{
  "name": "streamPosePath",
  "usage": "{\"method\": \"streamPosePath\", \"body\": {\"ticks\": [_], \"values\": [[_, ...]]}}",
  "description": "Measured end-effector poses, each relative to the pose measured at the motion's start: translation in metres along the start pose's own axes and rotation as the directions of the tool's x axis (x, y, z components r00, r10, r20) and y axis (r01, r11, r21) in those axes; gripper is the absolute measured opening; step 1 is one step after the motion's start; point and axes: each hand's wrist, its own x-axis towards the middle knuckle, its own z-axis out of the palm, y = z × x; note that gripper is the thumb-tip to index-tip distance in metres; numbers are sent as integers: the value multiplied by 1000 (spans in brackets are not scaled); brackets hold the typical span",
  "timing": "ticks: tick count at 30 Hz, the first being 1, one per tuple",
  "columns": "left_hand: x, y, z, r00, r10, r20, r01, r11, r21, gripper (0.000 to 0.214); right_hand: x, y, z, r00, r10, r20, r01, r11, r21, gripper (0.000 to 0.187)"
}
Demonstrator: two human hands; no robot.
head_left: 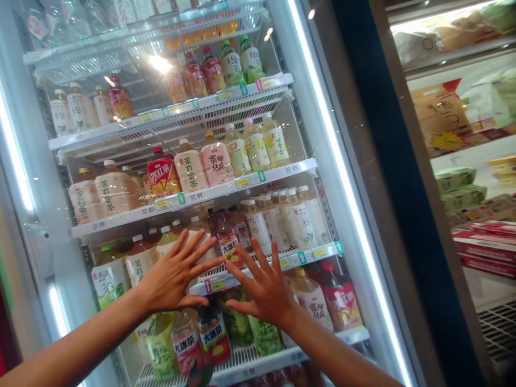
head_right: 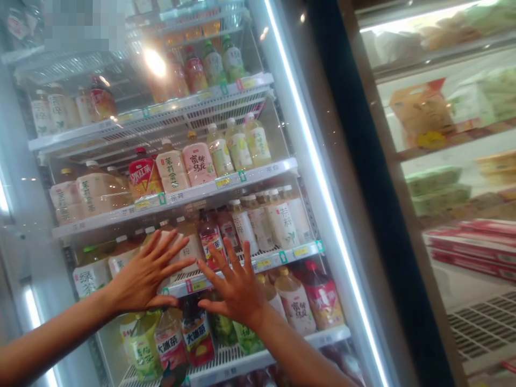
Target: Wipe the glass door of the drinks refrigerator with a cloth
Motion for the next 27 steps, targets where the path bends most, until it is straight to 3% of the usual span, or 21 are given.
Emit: {"method": "streamPosePath", "body": {"ticks": [1,3,5,6,7,10,13,16,19,21,23,25,27], "values": [[-4,-7,-2,1000,-21,-1,21,1000,13,94,0,0,0,1000,-1,4,1,1000,-4,84],[-1,-28,-9,979,-196,-61,199,979,37,86,-1,0,0,1000,0,2,0,1000,-13,85],[7,-42,-12,909,-389,-147,397,917,27,85,-1,0,1,1000,3,-4,-4,1000,-20,87],[8,-40,-11,891,-423,-162,431,902,17,87,-2,0,2,1000,8,-1,-8,1000,-22,88],[6,-31,-7,900,-407,-153,413,911,7,91,-2,0,3,1000,14,3,-14,1000,-21,89],[-18,21,10,979,-195,-66,194,981,-11,102,-3,0,5,1000,20,14,-19,1000,-11,92],[-44,61,23,987,-149,-55,150,989,5,92,-3,0,4,1000,20,19,-20,1000,1,95],[-53,66,25,980,-185,-67,184,983,-30,80,2,-3,-7,998,46,46,-48,998,42,96],[-52,56,27,967,-204,-155,197,979,-57,88,20,-20,-19,996,81,34,-85,987,139,87],[-52,49,30,922,-294,-251,286,956,-66,89,38,-40,-19,999,40,-3,-38,975,220,84],[-55,44,31,820,-462,-337,448,886,-124,91,60,-66,-9,999,-43,-9,43,960,277,88],[-59,38,30,696,-613,-373,578,787,-215,92,79,-89,9,994,-107,35,91,950,299,105],[-68,32,29,640,-681,-356,626,731,-272,92,93,-106,26,982,-138,132,97,955,279,119]]}}
